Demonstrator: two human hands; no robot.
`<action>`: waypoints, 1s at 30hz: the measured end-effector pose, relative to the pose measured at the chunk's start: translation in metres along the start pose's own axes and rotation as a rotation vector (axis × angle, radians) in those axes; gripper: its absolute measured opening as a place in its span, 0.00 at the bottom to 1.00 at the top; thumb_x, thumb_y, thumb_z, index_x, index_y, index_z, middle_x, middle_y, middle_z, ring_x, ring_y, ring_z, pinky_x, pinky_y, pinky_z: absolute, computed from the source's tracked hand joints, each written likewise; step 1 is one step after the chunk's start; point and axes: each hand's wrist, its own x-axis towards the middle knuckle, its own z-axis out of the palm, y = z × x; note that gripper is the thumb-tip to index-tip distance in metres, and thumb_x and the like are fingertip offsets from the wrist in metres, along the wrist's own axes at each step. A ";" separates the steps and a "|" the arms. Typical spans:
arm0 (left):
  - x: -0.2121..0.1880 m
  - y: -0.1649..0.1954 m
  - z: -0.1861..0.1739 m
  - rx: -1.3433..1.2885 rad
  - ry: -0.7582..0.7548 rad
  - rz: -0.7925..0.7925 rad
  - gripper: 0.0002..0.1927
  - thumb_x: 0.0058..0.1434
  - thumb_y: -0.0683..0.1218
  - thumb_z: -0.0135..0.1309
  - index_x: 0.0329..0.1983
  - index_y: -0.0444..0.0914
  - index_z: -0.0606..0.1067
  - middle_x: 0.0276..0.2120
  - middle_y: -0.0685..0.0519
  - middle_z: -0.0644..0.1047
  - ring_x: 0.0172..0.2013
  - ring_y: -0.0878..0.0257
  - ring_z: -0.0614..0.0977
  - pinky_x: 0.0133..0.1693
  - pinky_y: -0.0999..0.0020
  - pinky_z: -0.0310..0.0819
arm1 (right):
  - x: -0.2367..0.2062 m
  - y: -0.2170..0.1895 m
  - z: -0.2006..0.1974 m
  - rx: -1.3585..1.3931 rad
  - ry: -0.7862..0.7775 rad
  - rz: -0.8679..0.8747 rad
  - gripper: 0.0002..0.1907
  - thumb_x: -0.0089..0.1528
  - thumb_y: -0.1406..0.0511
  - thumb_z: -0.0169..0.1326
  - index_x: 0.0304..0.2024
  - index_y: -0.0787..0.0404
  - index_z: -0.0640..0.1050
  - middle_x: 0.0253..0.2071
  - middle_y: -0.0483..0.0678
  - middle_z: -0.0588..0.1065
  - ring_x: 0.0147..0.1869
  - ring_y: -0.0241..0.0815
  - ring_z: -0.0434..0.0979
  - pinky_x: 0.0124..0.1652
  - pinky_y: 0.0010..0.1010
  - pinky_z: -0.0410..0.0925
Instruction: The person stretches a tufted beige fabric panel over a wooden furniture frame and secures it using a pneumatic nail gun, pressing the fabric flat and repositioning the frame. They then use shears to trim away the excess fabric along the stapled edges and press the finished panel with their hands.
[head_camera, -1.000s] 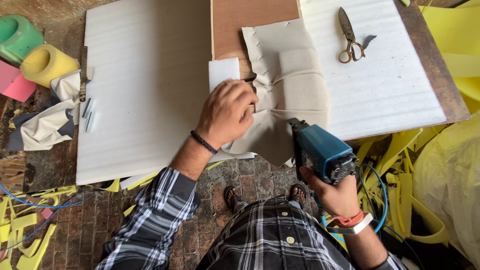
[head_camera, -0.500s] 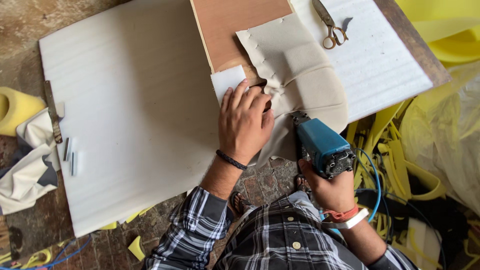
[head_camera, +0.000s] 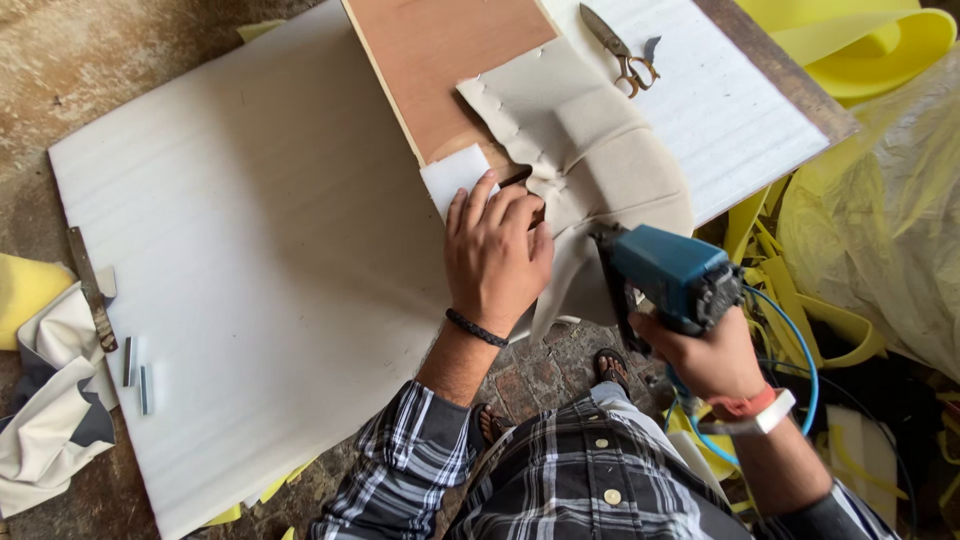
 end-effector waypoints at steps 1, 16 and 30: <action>0.001 0.000 0.001 -0.020 0.020 -0.005 0.08 0.60 0.46 0.59 0.42 0.41 0.77 0.47 0.53 0.80 0.62 0.48 0.74 0.65 0.45 0.60 | -0.003 0.005 -0.007 0.015 0.016 0.003 0.19 0.53 0.67 0.66 0.48 0.61 0.81 0.29 0.48 0.79 0.28 0.36 0.77 0.29 0.28 0.70; 0.002 -0.005 0.012 0.026 0.224 -0.114 0.04 0.62 0.42 0.58 0.40 0.41 0.78 0.45 0.52 0.82 0.56 0.51 0.80 0.59 0.54 0.70 | 0.276 0.135 -0.051 -0.244 -0.142 -0.160 0.29 0.57 0.63 0.62 0.60 0.63 0.75 0.34 0.54 0.78 0.36 0.47 0.78 0.37 0.38 0.70; -0.137 0.025 0.133 -0.710 0.185 -1.106 0.24 0.61 0.59 0.61 0.55 0.45 0.72 0.48 0.55 0.77 0.49 0.63 0.82 0.43 0.68 0.83 | 0.332 0.147 0.036 -0.543 -0.030 -0.888 0.31 0.54 0.60 0.65 0.61 0.52 0.78 0.59 0.61 0.72 0.62 0.61 0.71 0.56 0.47 0.68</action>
